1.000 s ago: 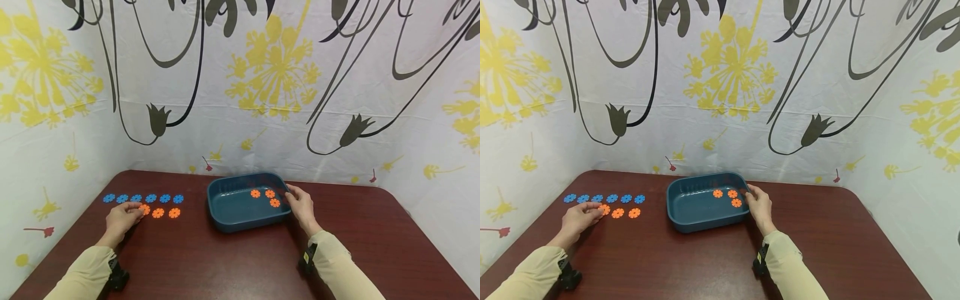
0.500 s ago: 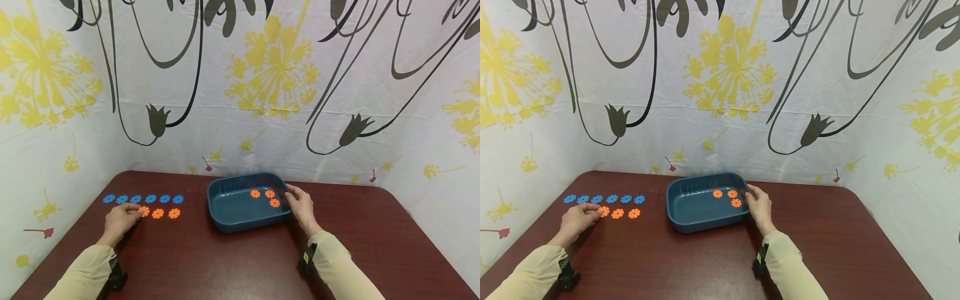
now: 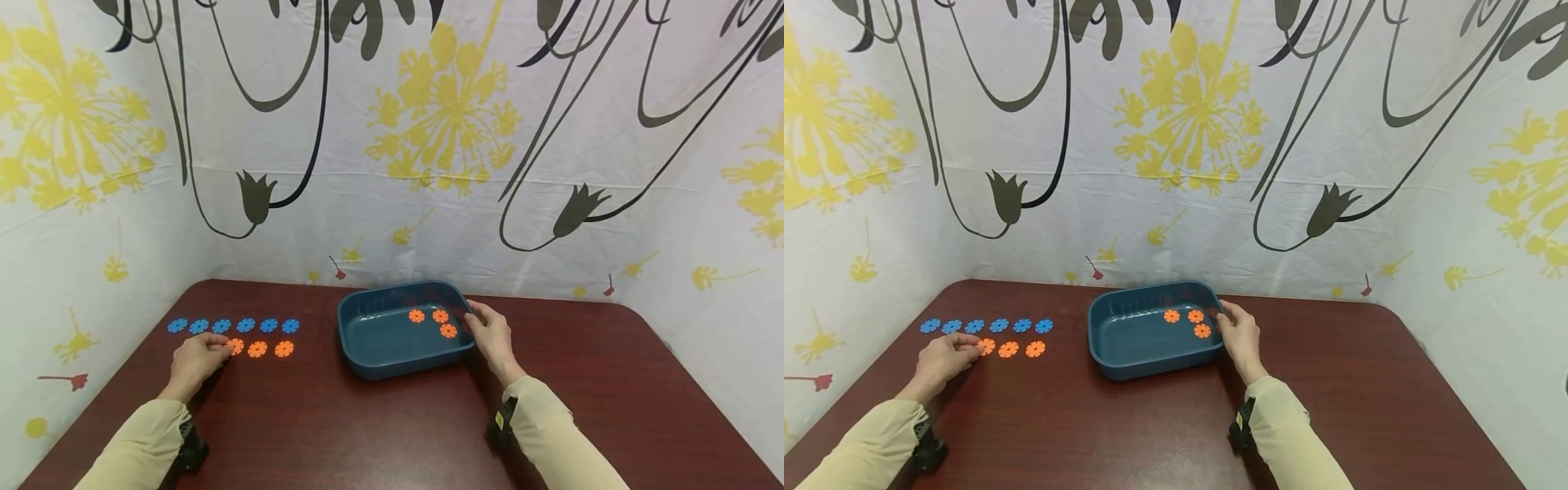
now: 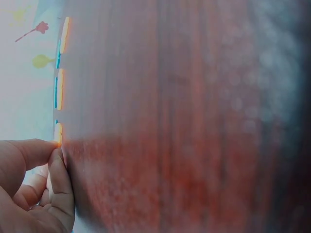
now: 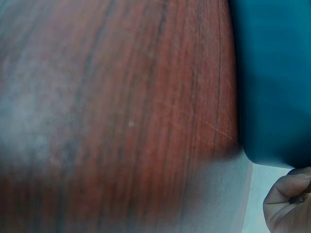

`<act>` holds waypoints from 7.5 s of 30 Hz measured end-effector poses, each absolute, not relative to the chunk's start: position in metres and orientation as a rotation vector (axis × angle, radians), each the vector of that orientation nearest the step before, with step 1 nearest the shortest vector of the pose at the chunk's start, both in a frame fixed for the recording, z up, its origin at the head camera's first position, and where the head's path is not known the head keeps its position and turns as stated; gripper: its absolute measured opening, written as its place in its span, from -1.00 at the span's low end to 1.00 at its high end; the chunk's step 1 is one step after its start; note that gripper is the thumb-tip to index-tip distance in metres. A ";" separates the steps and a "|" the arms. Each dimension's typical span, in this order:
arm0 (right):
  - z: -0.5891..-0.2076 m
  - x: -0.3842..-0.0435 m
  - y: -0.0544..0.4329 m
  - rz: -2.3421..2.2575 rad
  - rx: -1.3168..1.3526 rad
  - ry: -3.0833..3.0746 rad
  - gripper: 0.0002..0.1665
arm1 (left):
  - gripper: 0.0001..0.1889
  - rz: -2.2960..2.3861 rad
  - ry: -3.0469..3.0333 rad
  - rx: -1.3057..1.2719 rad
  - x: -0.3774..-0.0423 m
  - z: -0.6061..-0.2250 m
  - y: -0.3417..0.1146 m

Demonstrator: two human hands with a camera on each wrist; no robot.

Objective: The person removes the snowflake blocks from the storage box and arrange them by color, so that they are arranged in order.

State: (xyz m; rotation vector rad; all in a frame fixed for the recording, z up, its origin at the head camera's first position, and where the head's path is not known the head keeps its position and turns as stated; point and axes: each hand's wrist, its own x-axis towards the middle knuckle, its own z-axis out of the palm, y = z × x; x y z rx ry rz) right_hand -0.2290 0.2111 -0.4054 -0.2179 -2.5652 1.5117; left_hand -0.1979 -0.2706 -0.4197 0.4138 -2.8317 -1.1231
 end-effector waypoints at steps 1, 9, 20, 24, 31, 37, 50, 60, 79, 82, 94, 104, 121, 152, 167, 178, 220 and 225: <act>-0.405 -0.229 0.211 1.515 -0.217 -2.564 -0.53 | -0.64 -1.123 -2.832 0.410 -0.198 -0.420 -0.271; -0.404 -0.229 0.212 1.525 -0.220 -2.560 -0.54 | -0.63 -1.156 -2.820 0.387 -0.197 -0.419 -0.270; -0.406 -0.232 0.212 1.535 -0.229 -2.562 -0.54 | -0.55 -1.521 -2.634 0.426 -0.198 -0.424 -0.271; -0.407 -0.232 0.213 1.534 -0.228 -2.562 -0.54 | -0.54 -1.644 -2.563 0.390 -0.202 -0.417 -0.256; -0.407 -0.231 0.213 1.526 -0.233 -2.560 -0.54 | -0.55 -1.753 -2.519 0.204 -0.208 -0.396 -0.212; -0.405 -0.231 0.212 1.558 -0.236 -2.554 -0.54 | -0.58 -1.891 -2.483 0.108 -0.212 -0.383 -0.173; -0.407 -0.231 0.212 1.543 -0.236 -2.560 -0.54 | -0.70 -2.090 -2.401 -0.030 -0.222 -0.374 -0.088; -0.407 -0.233 0.213 1.532 -0.239 -2.558 -0.55 | -0.70 -2.140 -2.400 -0.123 -0.233 -0.372 -0.036; -0.409 -0.233 0.213 1.558 -0.225 -2.525 -0.57 | -0.75 -2.099 -2.571 -0.209 -0.249 -0.386 0.033; -0.409 -0.234 0.213 1.551 -0.221 -2.519 -0.57 | -0.75 -2.092 -2.584 -0.172 -0.251 -0.387 0.040; -0.407 -0.234 0.212 1.459 -0.258 -2.545 -0.58 | -0.79 -2.028 -2.616 -0.089 -0.259 -0.395 0.060; -0.406 -0.234 0.211 1.435 -0.270 -2.558 -0.59 | -0.76 -1.860 -2.685 -0.081 -0.262 -0.397 0.066; -0.407 -0.234 0.213 1.458 -0.249 -2.555 -0.59 | -0.75 -1.656 -2.791 -0.033 -0.261 -0.399 0.077; -0.408 -0.237 0.213 1.479 -0.247 -2.542 -0.59 | -0.76 -1.178 -3.000 -0.102 -0.268 -0.405 0.083; -0.407 -0.236 0.212 1.497 -0.251 -2.534 -0.58 | -0.73 -1.148 -3.034 -0.089 -0.269 -0.406 0.085; -0.407 -0.236 0.212 1.498 -0.247 -2.536 -0.58 | -0.73 -1.108 -3.055 -0.153 -0.268 -0.405 0.085; -0.407 -0.234 0.211 1.437 -0.248 -2.558 -0.59 | -0.74 -2.026 -2.612 -0.198 -0.258 -0.388 0.051; -0.407 -0.234 0.210 1.436 -0.238 -2.558 -0.59 | -0.73 -2.112 -2.573 -0.170 -0.255 -0.382 0.039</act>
